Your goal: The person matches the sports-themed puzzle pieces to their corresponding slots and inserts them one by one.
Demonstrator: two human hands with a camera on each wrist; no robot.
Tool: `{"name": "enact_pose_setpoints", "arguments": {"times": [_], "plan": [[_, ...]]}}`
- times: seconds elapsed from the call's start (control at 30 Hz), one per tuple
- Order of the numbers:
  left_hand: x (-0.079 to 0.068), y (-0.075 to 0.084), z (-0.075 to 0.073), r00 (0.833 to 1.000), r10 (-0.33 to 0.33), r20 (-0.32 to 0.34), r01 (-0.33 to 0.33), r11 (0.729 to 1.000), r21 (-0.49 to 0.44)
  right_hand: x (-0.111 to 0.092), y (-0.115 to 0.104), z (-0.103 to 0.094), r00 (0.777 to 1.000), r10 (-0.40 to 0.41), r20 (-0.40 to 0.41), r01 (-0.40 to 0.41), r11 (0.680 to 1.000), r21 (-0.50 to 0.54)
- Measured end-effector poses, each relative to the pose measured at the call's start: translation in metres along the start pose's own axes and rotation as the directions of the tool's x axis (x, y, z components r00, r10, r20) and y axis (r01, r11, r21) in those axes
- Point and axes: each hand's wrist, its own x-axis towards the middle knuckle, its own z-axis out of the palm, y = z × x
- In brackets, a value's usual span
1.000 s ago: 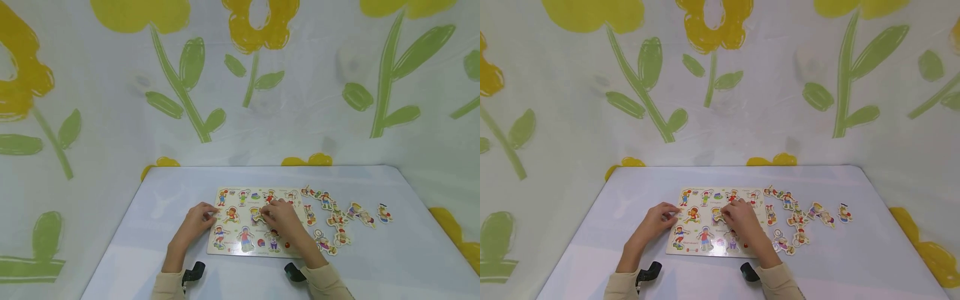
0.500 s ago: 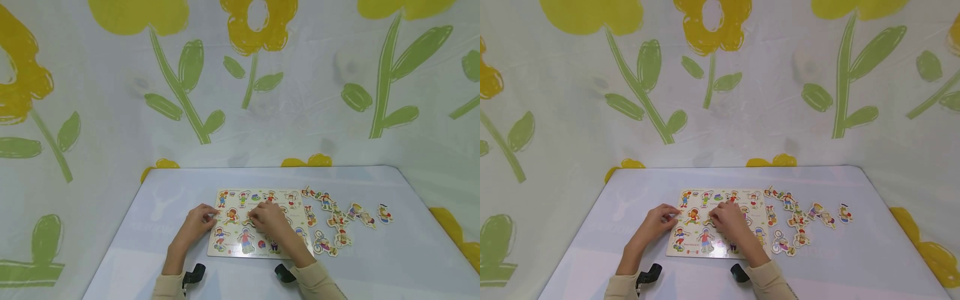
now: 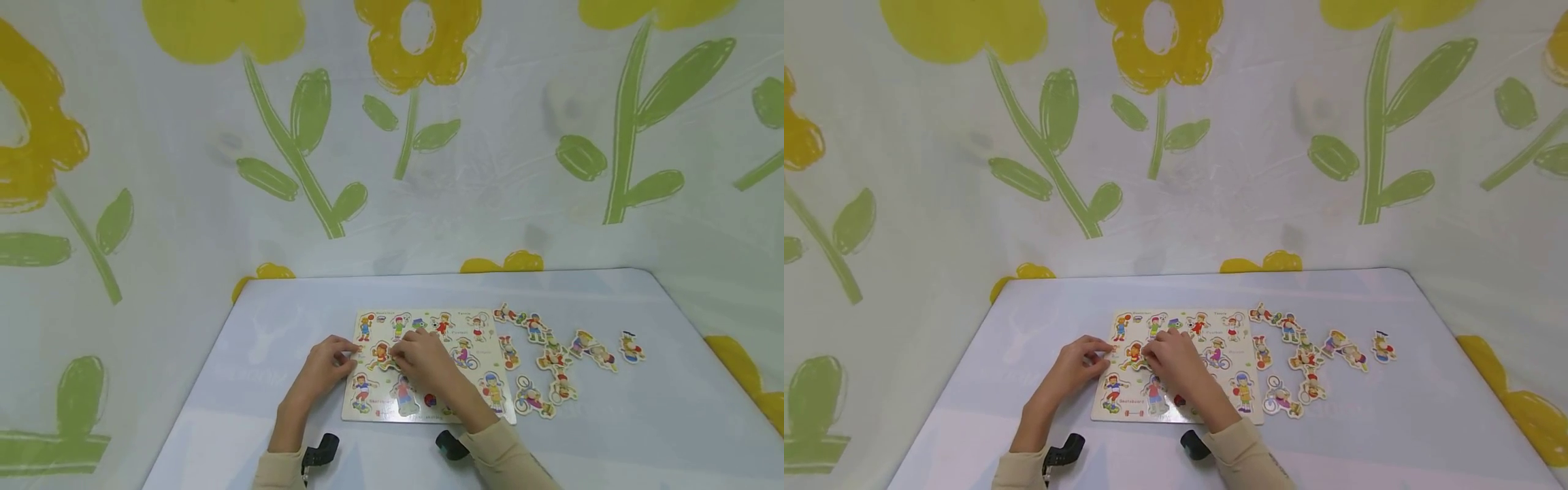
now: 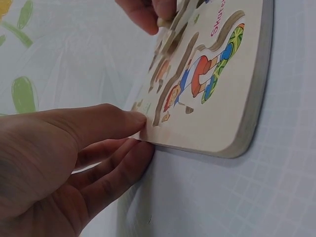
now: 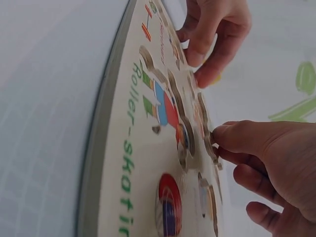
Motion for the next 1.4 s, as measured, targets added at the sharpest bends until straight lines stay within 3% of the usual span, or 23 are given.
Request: {"name": "enact_pose_setpoints", "arguments": {"times": [0.2,0.5,0.97,1.4], "plan": [[-0.005,-0.002,-0.003,1.000,-0.012,-0.018,0.013,0.999,0.037,0.008,-0.011,0.007,0.998,-0.065,0.009,0.065,0.998,0.009],[-0.004,-0.003,-0.004,1.000,0.003,-0.015,-0.003,1.000,0.019,0.012,-0.018,0.017,0.999,-0.035,0.039,0.034,0.999,0.016],[-0.001,-0.003,-0.001,1.000,-0.014,-0.014,0.014,1.000,-0.004,0.015,-0.016,0.026,1.000,-0.009,0.004,0.009,1.000,-0.017],[0.000,0.002,-0.001,1.000,0.003,0.000,-0.003,1.000,-0.004,0.014,-0.014,0.024,1.000,0.015,0.002,-0.015,0.999,-0.045]]}}
